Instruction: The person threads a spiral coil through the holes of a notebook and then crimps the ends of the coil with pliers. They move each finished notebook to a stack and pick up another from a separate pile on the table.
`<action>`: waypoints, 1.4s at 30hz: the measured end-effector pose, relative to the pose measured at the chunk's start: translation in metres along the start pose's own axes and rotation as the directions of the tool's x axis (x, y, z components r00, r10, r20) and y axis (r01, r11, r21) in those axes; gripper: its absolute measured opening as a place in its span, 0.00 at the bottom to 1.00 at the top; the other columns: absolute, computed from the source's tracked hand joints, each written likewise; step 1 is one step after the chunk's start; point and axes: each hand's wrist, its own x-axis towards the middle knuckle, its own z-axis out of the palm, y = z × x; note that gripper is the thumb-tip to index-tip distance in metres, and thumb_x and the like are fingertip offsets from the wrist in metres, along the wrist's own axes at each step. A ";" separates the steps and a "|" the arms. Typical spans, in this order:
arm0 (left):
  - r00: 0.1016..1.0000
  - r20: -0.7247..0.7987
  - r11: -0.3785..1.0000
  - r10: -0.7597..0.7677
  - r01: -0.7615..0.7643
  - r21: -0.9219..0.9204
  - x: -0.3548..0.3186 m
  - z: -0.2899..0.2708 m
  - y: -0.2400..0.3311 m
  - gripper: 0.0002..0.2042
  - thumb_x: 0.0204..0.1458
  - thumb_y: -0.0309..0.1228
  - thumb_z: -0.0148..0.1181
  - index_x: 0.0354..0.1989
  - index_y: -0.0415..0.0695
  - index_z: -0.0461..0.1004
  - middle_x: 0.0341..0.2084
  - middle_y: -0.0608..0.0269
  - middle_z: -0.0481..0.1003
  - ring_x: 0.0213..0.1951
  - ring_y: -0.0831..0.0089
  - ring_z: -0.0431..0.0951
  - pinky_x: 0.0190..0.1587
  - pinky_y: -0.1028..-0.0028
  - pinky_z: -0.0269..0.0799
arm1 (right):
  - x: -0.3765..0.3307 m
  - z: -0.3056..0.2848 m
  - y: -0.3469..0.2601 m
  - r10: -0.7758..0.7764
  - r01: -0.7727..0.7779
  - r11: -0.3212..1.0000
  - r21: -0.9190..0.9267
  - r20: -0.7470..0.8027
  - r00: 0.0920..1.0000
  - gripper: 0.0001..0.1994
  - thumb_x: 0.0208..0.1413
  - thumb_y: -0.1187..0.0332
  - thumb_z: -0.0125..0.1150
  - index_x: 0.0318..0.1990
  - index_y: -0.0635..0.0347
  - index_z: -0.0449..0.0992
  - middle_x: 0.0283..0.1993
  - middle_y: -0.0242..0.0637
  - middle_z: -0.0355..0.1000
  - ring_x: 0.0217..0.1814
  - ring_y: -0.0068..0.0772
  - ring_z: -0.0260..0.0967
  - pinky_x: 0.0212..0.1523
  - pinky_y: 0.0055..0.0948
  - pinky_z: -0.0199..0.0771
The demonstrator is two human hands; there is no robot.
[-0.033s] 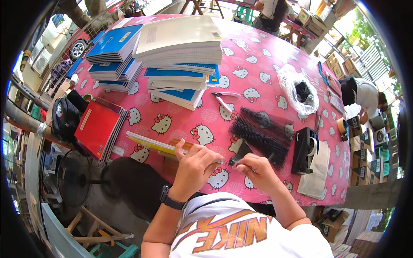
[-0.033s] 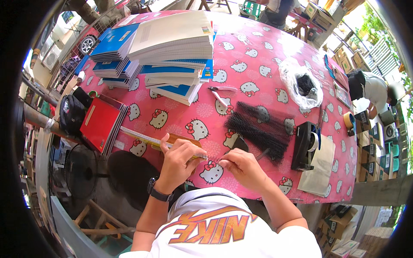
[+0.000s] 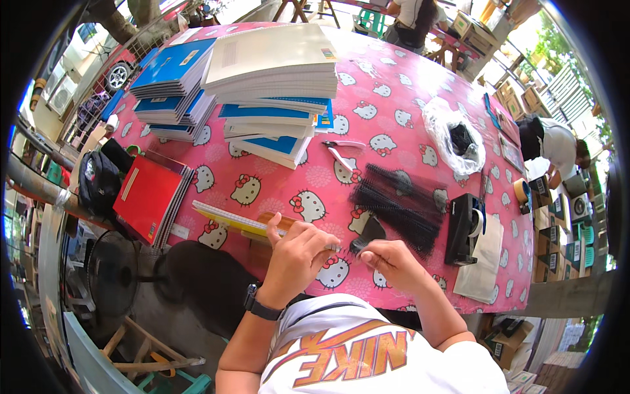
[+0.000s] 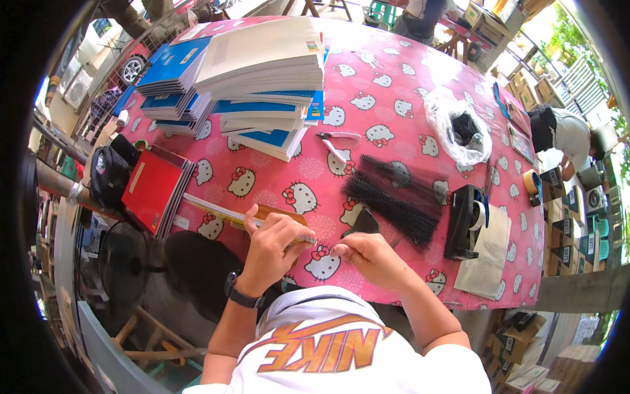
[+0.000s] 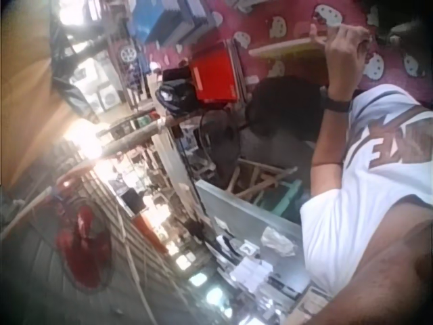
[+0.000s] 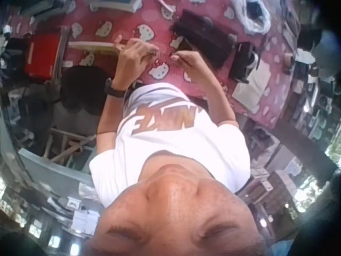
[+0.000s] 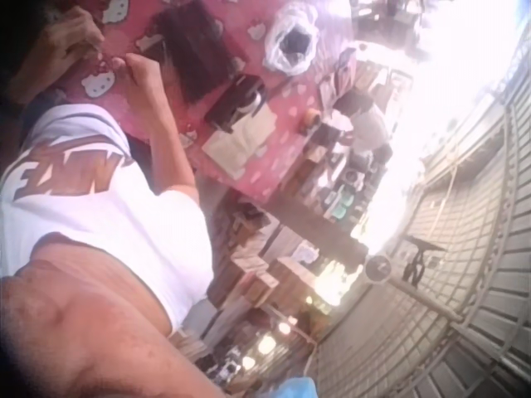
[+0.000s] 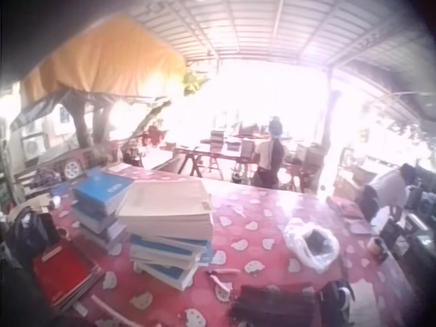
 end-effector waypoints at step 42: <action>0.969 -0.242 0.986 -0.058 0.093 0.136 -0.020 -0.030 -0.054 0.14 0.32 0.39 0.70 0.29 0.54 0.76 0.29 0.74 0.71 0.45 0.74 0.70 0.63 0.42 0.30 | 0.078 -0.018 -0.008 -0.235 0.082 0.875 0.478 0.269 0.934 0.30 0.43 0.40 0.60 0.43 0.56 0.79 0.50 0.54 0.67 0.54 0.49 0.64 0.54 0.39 0.62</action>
